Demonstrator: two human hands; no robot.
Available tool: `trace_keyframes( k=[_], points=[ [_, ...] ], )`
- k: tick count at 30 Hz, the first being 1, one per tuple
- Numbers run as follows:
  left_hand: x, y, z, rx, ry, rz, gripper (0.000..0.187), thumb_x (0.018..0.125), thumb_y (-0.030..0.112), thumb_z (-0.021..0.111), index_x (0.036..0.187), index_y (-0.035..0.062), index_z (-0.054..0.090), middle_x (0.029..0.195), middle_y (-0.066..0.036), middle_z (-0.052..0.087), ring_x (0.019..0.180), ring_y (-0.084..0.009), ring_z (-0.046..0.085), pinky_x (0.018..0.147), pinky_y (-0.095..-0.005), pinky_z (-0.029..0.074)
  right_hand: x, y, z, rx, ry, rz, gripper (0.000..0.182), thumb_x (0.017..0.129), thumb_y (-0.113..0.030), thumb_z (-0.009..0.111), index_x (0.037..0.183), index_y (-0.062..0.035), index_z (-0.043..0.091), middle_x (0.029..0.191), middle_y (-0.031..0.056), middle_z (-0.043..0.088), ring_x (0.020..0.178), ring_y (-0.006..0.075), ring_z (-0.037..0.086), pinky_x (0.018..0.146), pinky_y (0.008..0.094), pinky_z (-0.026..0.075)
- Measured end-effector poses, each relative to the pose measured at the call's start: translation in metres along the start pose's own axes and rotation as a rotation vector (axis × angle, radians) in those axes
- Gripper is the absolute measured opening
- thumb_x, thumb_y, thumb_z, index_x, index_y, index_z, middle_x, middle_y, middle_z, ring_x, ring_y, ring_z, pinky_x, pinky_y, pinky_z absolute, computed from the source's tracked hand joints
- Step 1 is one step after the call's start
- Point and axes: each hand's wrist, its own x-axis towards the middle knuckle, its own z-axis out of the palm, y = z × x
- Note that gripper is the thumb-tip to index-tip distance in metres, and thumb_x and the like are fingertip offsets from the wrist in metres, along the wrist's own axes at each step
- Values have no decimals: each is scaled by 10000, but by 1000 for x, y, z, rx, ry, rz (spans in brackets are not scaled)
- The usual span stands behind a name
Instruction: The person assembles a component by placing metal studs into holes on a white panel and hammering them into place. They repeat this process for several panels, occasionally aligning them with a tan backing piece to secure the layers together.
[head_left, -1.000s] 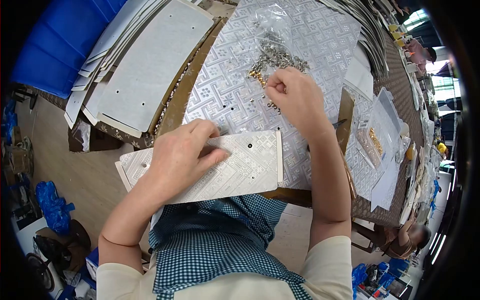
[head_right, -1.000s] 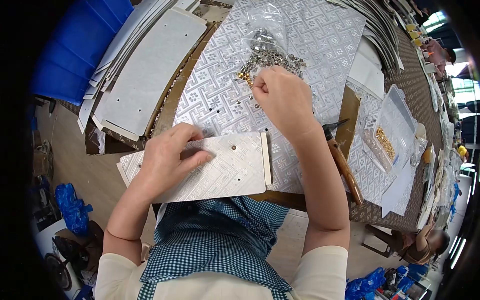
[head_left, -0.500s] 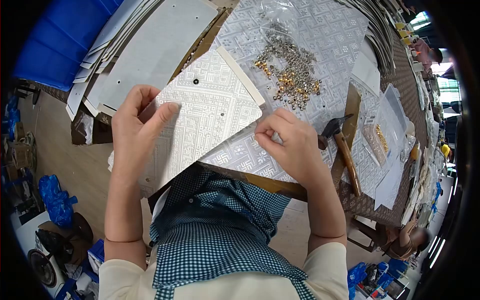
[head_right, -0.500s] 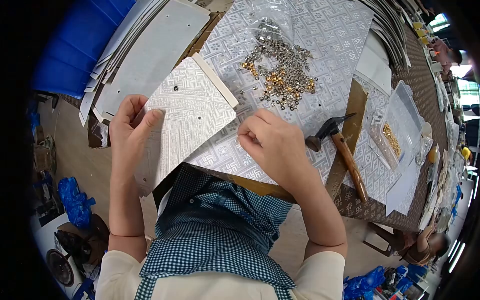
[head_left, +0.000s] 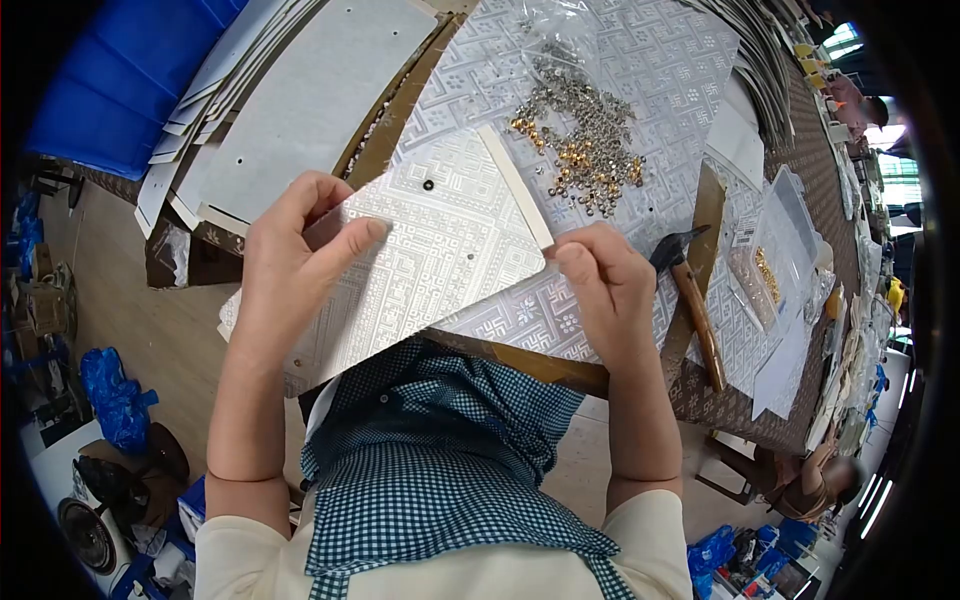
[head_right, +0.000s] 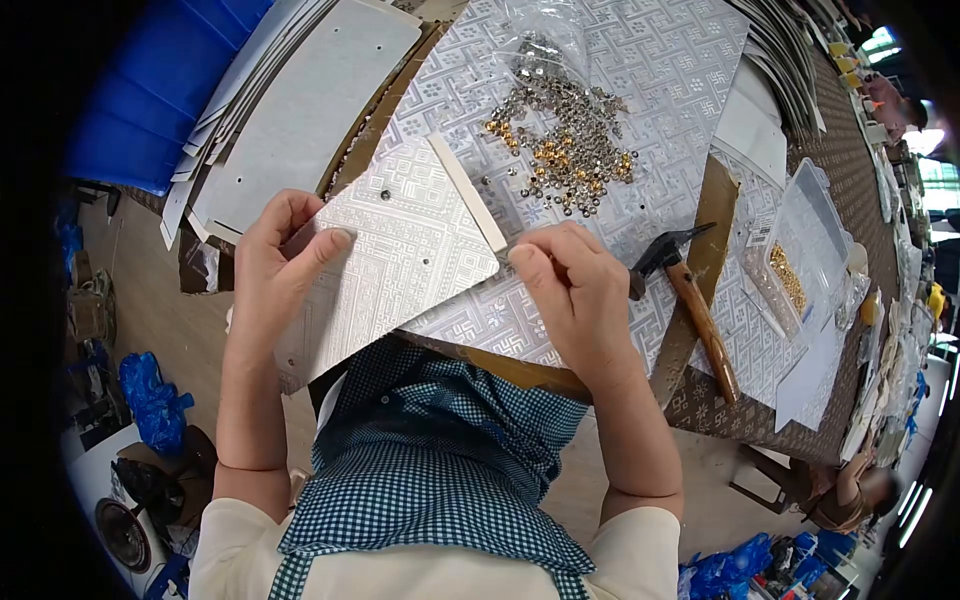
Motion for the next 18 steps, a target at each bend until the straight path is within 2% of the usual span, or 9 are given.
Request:
trace_keyframes(
  k=[1, 2, 4, 5, 6, 9, 12, 18],
  points=[
    [1, 4, 3, 7, -27, 4, 333, 826, 236, 826, 983, 3, 647, 829, -26, 650, 779, -97, 591, 708, -256, 500, 1, 2, 1, 31, 56, -26, 134, 892, -139, 711, 934, -13, 691, 820, 91, 663, 663, 172, 621, 615, 290, 488],
    [1, 13, 5, 5, -70, -30, 333, 828, 236, 820, 985, -2, 650, 834, -47, 659, 781, -120, 614, 729, -273, 520, 0, 0, 1, 32, 85, 8, 192, 865, -172, 747, 837, -3, 663, 733, 79, 617, 622, 183, 587, 577, 314, 461],
    [3, 19, 11, 45, -150, -19, 358, 824, 260, 820, 991, -7, 650, 857, -83, 675, 784, -155, 642, 746, -289, 533, 0, -9, -4, -123, -10, 44, 256, 840, -201, 774, 769, -4, 626, 685, 71, 571, 593, 179, 547, 551, 321, 429],
    [4, 16, 15, 98, -149, 29, 379, 822, 287, 810, 1007, -7, 658, 895, -131, 694, 818, -211, 685, 755, -319, 549, 0, -11, -5, -201, -59, 61, 292, 828, -216, 788, 735, -5, 608, 661, 66, 548, 579, 177, 527, 538, 324, 413],
    [5, 19, 18, 120, -160, 26, 383, 823, 295, 805, 1012, -5, 661, 912, -139, 698, 833, -226, 694, 757, -328, 552, 0, -10, -1, -165, -9, 100, 361, 794, -230, 809, 667, -14, 550, 610, 62, 486, 541, 179, 470, 506, 335, 371],
    [9, 22, 23, 189, -193, 32, 391, 827, 316, 791, 1026, 1, 670, 952, -155, 709, 866, -261, 713, 765, -350, 560, -3, -7, 2, -129, 16, 77, 346, 812, -138, 792, 681, 9, 508, 618, 39, 448, 556, 97, 377, 495, 294, 314],
    [10, 21, 24, 251, -220, 67, 396, 831, 326, 780, 1034, 4, 674, 971, -151, 710, 867, -273, 717, 769, -358, 561, -2, -7, 3, -199, 22, 90, 345, 786, -189, 769, 648, -11, 508, 598, 71, 475, 510, 187, 450, 484, 336, 366],
    [11, 19, 26, 306, -210, 120, 401, 834, 335, 772, 1039, 6, 671, 989, -145, 706, 848, -272, 711, 755, -369, 557, -2, -7, 4, -227, 24, 95, 349, 780, -185, 760, 639, -19, 488, 592, 76, 479, 499, 199, 459, 486, 345, 375]
  ],
)
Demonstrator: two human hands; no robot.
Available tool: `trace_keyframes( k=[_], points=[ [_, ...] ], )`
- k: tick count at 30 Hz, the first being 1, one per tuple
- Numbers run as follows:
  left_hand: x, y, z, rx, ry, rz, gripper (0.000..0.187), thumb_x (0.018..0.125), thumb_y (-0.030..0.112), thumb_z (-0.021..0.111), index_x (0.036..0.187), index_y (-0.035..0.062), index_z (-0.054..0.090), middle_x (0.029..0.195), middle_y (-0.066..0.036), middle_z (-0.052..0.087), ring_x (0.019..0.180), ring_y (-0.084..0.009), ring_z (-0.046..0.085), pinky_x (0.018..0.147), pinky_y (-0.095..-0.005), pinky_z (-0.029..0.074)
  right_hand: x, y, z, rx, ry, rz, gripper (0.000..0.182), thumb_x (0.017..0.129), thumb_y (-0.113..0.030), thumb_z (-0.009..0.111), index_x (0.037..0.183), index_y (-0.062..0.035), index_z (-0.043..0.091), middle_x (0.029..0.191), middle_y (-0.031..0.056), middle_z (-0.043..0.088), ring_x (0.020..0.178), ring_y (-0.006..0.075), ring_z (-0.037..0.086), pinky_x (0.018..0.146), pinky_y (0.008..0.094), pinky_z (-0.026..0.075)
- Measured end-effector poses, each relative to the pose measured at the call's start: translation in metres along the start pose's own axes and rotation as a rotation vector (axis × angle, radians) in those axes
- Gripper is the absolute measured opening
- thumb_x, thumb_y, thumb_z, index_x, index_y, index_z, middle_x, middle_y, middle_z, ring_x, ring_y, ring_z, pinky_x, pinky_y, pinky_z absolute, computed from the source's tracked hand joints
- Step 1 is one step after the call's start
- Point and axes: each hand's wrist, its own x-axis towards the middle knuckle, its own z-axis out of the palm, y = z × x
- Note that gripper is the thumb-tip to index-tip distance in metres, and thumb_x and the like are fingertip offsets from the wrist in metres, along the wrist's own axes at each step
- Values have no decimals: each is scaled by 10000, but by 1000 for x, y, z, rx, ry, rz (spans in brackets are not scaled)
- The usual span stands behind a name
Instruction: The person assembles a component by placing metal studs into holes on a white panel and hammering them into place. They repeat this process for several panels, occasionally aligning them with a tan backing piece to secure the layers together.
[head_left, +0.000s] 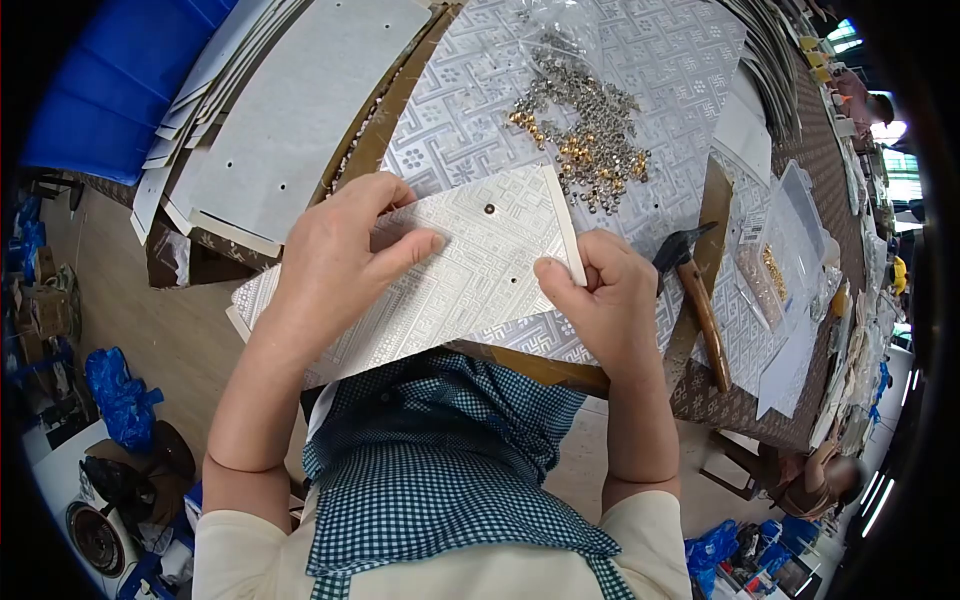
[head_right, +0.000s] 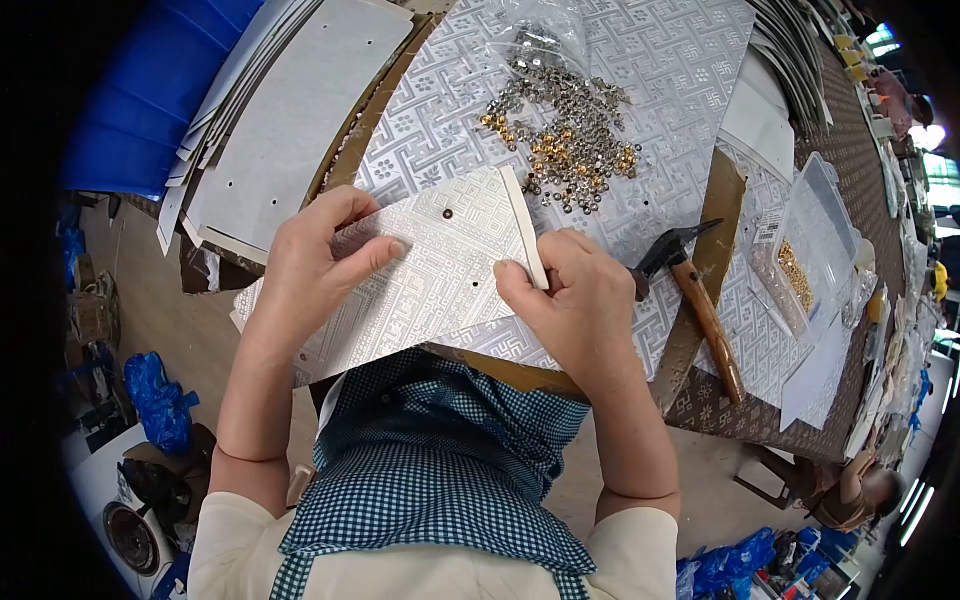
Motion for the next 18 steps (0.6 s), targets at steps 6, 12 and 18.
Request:
trace_keyframes(
  k=[6, 12, 18],
  points=[
    [1, -1, 1, 18, 2, 0, 406, 822, 323, 789, 1039, 2, 669, 975, -146, 701, 859, -265, 704, 765, -364, 554, 1, -1, 0, -37, -9, 4, 330, 792, -196, 749, 636, -32, 508, 598, 80, 505, 498, 228, 499, 486, 358, 388],
    [2, 3, 1, 38, -18, -50, 455, 786, 336, 826, 1051, -3, 678, 974, -146, 702, 899, -262, 689, 781, -351, 547, 1, -2, 0, -90, -17, 11, 329, 795, -215, 744, 637, -39, 515, 598, 78, 513, 492, 241, 500, 481, 366, 390],
    [3, 0, 0, 84, -35, -24, 495, 774, 366, 828, 1099, 21, 685, 1001, -161, 701, 908, -287, 691, 806, -359, 553, 1, -2, 0, -69, -7, 4, 314, 790, -219, 745, 644, -35, 537, 600, 81, 524, 495, 239, 517, 481, 370, 397]
  ],
)
